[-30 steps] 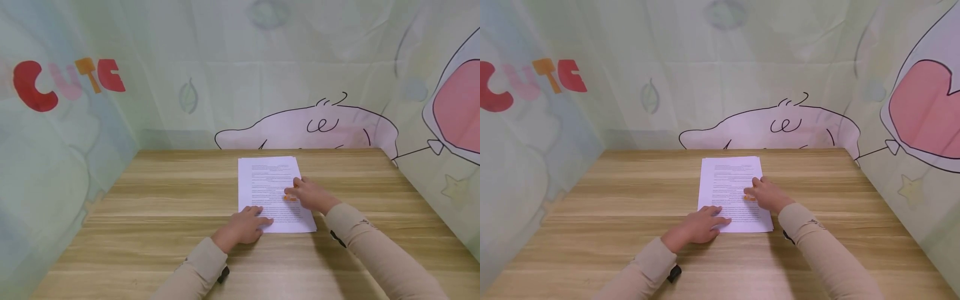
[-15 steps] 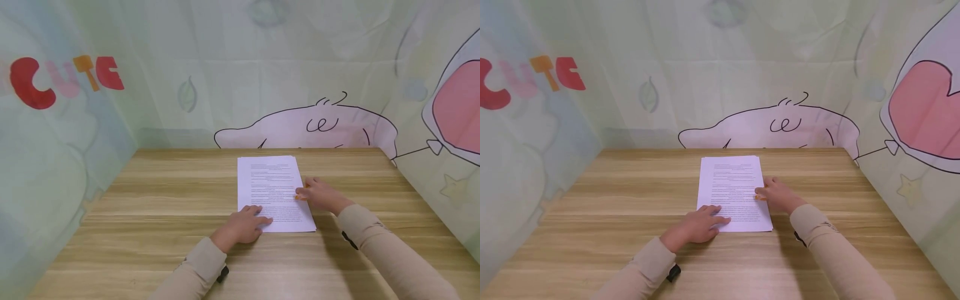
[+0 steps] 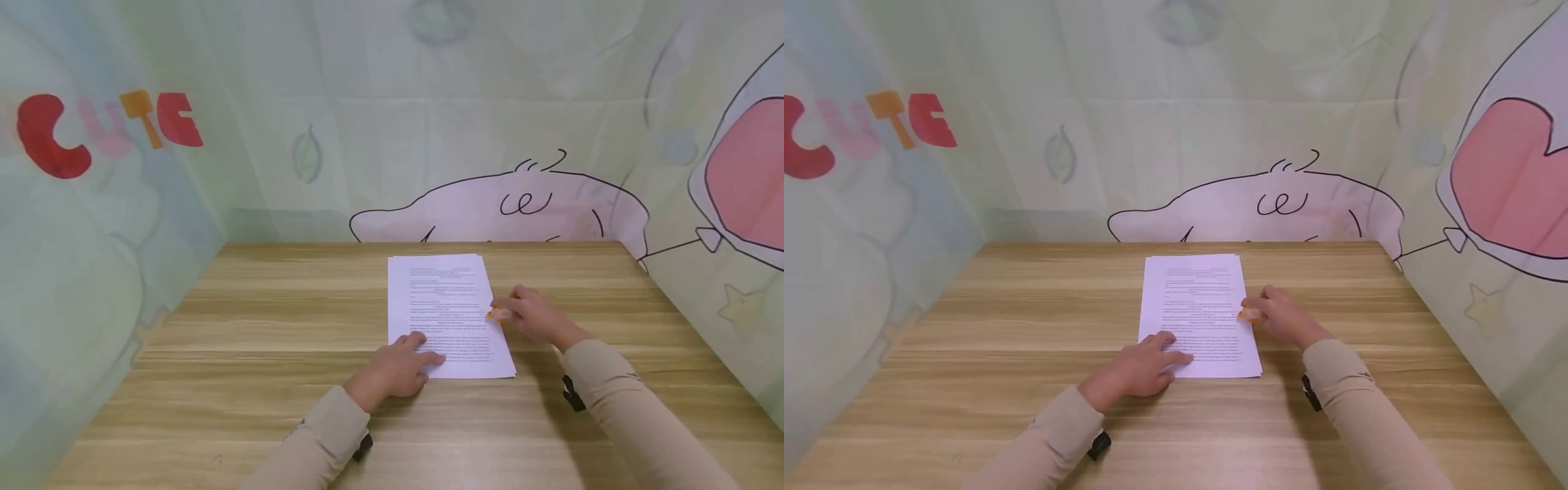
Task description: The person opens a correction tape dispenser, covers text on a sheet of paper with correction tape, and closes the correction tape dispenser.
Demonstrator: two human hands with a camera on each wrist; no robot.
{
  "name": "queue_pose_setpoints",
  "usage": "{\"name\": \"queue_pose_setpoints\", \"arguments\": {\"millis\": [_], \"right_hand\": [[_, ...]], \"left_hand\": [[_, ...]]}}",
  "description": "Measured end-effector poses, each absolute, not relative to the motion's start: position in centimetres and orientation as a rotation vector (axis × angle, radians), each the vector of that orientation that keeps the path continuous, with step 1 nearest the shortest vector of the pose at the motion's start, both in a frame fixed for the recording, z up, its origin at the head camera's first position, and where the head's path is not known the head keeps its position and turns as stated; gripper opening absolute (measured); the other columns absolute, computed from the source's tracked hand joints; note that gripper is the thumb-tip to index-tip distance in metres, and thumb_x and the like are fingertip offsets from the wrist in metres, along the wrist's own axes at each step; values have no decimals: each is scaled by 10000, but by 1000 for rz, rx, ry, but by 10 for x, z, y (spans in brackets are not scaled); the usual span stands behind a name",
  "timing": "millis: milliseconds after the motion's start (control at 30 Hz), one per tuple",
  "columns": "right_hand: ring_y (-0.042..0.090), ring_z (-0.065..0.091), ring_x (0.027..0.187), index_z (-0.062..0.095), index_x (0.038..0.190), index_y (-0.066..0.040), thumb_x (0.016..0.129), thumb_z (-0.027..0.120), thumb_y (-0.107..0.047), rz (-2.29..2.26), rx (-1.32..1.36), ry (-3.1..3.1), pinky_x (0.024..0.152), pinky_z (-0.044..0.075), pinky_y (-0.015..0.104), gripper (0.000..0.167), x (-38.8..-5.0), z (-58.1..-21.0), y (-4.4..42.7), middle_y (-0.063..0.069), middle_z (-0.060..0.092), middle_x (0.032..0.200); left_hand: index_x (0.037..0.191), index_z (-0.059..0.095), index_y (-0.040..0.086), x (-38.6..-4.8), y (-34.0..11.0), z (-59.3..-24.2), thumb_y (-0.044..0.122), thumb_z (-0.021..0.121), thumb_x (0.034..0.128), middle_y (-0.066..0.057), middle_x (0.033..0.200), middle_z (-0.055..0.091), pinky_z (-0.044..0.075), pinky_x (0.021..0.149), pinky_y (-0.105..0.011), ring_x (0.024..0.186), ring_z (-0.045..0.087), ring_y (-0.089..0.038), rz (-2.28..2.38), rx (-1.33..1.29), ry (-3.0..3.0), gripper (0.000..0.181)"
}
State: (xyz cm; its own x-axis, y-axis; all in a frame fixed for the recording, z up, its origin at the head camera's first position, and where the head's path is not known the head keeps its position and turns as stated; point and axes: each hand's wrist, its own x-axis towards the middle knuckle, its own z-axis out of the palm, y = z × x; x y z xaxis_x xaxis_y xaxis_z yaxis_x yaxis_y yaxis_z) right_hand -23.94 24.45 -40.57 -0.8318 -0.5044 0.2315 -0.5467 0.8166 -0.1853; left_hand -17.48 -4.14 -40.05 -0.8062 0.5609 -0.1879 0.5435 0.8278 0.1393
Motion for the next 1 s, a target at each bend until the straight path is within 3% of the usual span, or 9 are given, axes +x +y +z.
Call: {"name": "queue_pose_setpoints", "arguments": {"millis": [300, 600, 867, 1000], "right_hand": [[164, 479, 725, 686, 1067, -149, 781, 611, 25, 301, 865, -2732, 636, 397, 273, 343, -237, -402, 235, 34, 550, 830], [168, 497, 762, 679, 1087, -226, 783, 660, -3, 244, 793, -2783, 591, 392, 254, 378, -232, -396, 215, 14, 555, 863], [162, 521, 751, 669, 1102, -255, 797, 649, -29, 181, 839, -2789, 617, 434, 267, 380, -232, -398, 194, 22, 577, 882], [165, 534, 758, 658, 1116, -247, 814, 626, -30, 206, 892, -2782, 626, 451, 272, 373, -232, -398, 179, 23, 578, 904]], "left_hand": [[1303, 502, 280, -173, -40, -404, 221, 530, 911, -94, 1327, 438, 442, 913, -384, 1192, 460, -239, 128, 903, 2845, 398], [1252, 527, 260, -169, -39, -408, 212, 541, 897, -98, 1287, 458, 442, 912, -374, 1164, 478, -266, 36, 986, 2945, 358], [1303, 494, 285, -167, -38, -407, 237, 531, 916, -94, 1334, 449, 437, 952, -357, 1206, 453, -259, 33, 991, 2930, 392], [1291, 499, 309, -165, -37, -409, 250, 529, 920, -83, 1326, 455, 469, 897, -355, 1194, 453, -248, 13, 984, 2931, 376]]}}
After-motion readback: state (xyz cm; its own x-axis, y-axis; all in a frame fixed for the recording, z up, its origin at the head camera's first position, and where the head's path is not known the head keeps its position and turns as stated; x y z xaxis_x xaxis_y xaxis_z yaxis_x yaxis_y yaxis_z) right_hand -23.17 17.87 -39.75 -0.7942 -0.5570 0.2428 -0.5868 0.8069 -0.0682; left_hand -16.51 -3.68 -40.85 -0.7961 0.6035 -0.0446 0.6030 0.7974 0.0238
